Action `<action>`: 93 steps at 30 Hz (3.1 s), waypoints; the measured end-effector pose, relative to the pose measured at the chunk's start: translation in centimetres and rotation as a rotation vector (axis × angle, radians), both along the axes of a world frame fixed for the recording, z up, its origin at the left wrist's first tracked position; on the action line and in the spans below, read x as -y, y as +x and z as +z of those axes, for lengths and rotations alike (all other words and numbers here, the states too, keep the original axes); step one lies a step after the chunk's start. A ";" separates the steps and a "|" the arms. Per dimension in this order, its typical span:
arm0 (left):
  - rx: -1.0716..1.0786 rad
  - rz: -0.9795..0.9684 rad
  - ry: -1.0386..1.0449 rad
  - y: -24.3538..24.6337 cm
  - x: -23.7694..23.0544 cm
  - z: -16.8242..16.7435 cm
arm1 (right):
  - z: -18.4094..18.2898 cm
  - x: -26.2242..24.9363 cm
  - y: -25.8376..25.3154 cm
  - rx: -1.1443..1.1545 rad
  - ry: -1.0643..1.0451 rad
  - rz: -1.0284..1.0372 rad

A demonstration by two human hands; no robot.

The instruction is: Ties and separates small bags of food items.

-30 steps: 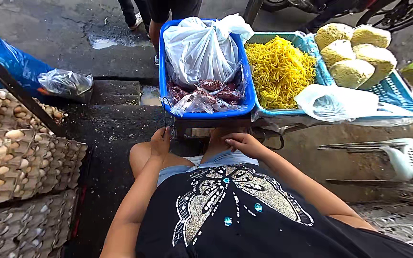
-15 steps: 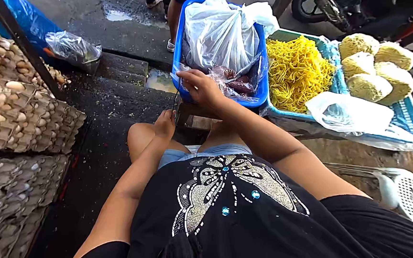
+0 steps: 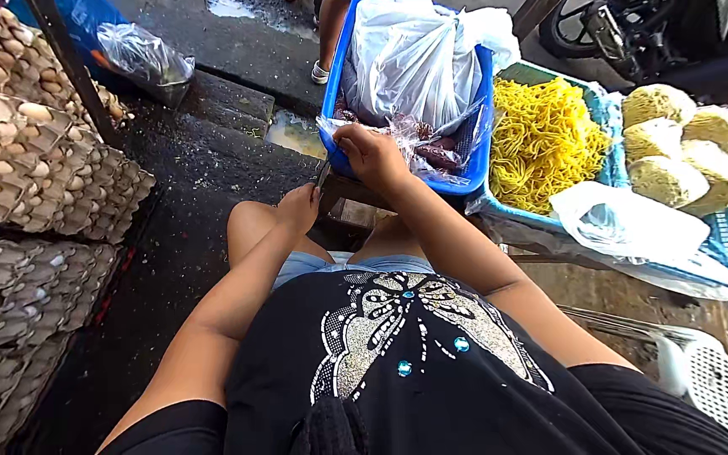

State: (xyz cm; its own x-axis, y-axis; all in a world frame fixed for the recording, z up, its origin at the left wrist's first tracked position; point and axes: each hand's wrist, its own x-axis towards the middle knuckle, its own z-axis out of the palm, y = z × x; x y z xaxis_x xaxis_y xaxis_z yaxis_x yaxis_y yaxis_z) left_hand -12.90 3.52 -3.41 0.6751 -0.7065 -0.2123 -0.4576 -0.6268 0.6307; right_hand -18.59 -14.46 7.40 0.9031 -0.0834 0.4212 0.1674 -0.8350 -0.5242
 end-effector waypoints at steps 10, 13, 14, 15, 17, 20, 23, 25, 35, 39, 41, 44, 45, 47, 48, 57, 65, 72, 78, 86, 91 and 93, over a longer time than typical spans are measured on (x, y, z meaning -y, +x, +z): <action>-0.345 -0.111 -0.069 1.3 -0.8 0.0 | 0.1 -0.5 0.2 -0.100 -0.062 -0.033; -0.319 -0.126 -0.110 2.1 -1.3 -0.2 | 0.2 -0.9 0.0 -0.093 -0.059 -0.027; -0.314 -0.109 -0.143 2.4 -1.5 -0.2 | 0.3 -1.0 -0.3 -0.089 -0.059 -0.020; -0.309 -0.088 -0.165 2.6 -1.8 -0.1 | 0.3 -1.1 -0.7 -0.079 -0.060 -0.013; -0.304 -0.049 -0.166 2.9 -2.7 0.1 | 0.3 -1.1 -2.0 -0.025 -0.044 -0.019; -0.312 0.027 -0.114 2.7 -3.8 0.4 | 0.8 -0.2 -5.1 0.121 0.020 -0.104; -0.329 0.081 -0.122 1.7 -4.1 0.3 | 1.3 1.6 -8.5 0.276 0.095 -0.241; -0.345 0.127 -0.134 0.6 -3.8 0.7 | 1.1 2.8 -9.8 0.322 0.142 -0.347; -0.017 0.105 -0.457 -1.4 -1.5 6.7 | 2.5 3.0 -8.5 -0.201 0.156 -0.412; 0.009 0.137 -0.549 0.2 -2.2 7.9 | 4.2 4.7 -8.4 0.024 0.437 -0.407; -0.027 0.172 -0.526 0.9 -2.5 7.8 | 4.7 5.4 -8.3 0.053 0.550 -0.396; -0.142 0.166 -0.357 1.8 -2.1 6.0 | 4.5 5.9 -8.2 0.037 0.623 -0.369; -0.175 0.154 -0.302 1.9 -1.6 5.2 | 4.3 5.9 -8.2 0.065 0.635 -0.368; -0.190 0.109 -0.233 1.7 -0.3 4.3 | 4.3 5.9 -8.2 0.171 0.649 -0.363; -0.178 0.085 -0.219 1.4 0.4 4.2 | 4.6 5.9 -8.3 0.235 0.652 -0.360; -0.108 0.062 -0.162 1.1 3.2 2.2 | 7.4 5.1 -11.5 0.609 0.496 -0.289; -0.034 0.085 -0.188 1.1 2.5 3.0 | 5.8 2.1 -15.4 0.568 0.521 -0.253; -0.027 0.071 -0.212 1.0 1.9 2.4 | 3.1 -1.1 -17.0 0.308 0.626 -0.221; -0.088 0.093 -0.229 1.7 3.3 5.1 | 3.6 -1.5 -15.5 0.348 0.648 -0.143; -0.006 0.101 -0.365 1.9 3.5 4.6 | 2.7 -1.6 -15.1 0.294 0.601 -0.155; 0.231 0.048 -0.383 2.2 3.6 4.8 | 2.3 -1.7 -15.6 0.287 0.621 -0.184; 0.341 0.010 -0.402 2.6 3.5 4.4 | 2.1 -1.7 -15.7 0.274 0.615 -0.173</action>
State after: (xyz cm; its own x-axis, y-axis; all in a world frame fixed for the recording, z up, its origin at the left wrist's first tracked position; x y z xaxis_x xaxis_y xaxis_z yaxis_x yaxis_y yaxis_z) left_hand -10.33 0.02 1.00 0.6657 -0.6802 0.3070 -0.6741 -0.3716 0.6384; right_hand -34.30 -12.72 9.50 0.7232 -0.5129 0.4625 0.2531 -0.4262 -0.8685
